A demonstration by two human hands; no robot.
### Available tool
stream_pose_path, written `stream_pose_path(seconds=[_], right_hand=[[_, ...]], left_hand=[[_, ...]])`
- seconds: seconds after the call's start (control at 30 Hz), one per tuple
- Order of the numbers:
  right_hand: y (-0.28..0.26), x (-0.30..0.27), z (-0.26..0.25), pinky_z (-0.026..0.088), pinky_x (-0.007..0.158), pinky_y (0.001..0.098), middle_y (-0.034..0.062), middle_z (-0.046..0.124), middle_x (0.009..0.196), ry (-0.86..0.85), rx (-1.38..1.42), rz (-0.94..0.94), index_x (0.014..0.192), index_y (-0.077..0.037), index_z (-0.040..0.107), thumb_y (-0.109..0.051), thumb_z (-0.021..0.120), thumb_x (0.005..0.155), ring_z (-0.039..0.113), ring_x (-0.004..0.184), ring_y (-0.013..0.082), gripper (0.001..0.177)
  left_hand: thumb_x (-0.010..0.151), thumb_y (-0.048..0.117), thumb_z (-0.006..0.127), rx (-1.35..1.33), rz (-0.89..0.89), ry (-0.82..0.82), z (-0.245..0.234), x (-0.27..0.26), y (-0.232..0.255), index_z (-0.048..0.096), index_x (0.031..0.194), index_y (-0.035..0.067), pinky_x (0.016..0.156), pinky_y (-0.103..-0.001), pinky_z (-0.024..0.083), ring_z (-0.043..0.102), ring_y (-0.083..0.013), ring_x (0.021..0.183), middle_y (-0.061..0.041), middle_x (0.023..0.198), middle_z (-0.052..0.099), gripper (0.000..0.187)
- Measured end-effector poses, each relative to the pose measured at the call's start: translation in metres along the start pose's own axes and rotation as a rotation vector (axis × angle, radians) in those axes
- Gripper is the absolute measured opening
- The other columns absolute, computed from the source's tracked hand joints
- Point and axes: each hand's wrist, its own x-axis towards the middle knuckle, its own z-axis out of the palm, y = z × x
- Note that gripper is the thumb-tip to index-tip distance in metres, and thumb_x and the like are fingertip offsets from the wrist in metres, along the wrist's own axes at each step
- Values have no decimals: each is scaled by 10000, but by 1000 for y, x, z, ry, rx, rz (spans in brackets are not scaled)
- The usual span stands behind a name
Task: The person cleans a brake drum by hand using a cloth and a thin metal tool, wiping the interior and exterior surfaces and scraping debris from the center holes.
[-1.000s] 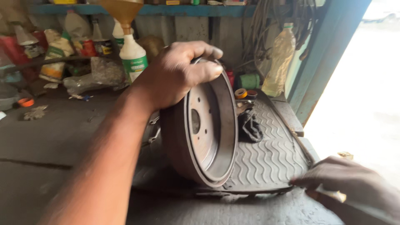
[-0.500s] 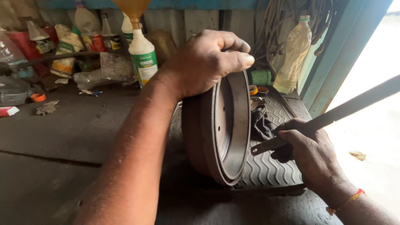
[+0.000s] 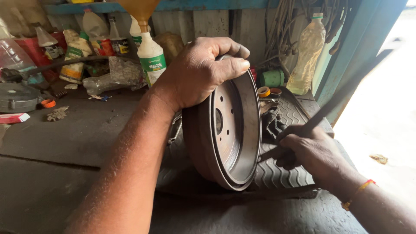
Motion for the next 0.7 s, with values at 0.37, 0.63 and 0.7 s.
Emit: stream_pose_path(seconds=[0.37,0.63,0.7], right_hand=[[12,-32,19,529,511,395,197,748,744,-42,116,201,963,17,673,-169,618,935,682,569,288,196],[6,-51,27,540,487,386,183,756,746,-132,118,268,973,-3,684,-154,648,923,693,566,285,164],[2,-53,31,545,490,390,183,760,750,-127,97,306,972,3,689,-150,646,930,690,577,289,164]], left_hand=[[900,313,646,30,181,127,13,-36,33,741,1114,8,1037,-335,525,712,-226,1162,-155,1172,760,385],[854,247,622,-24,256,204,4,-80,53,687,1155,-26,1166,-392,420,568,-321,1376,-257,1372,634,411],[894,241,645,-29,233,216,8,-83,52,695,1195,-27,1209,-397,441,578,-312,1432,-237,1390,667,406]])
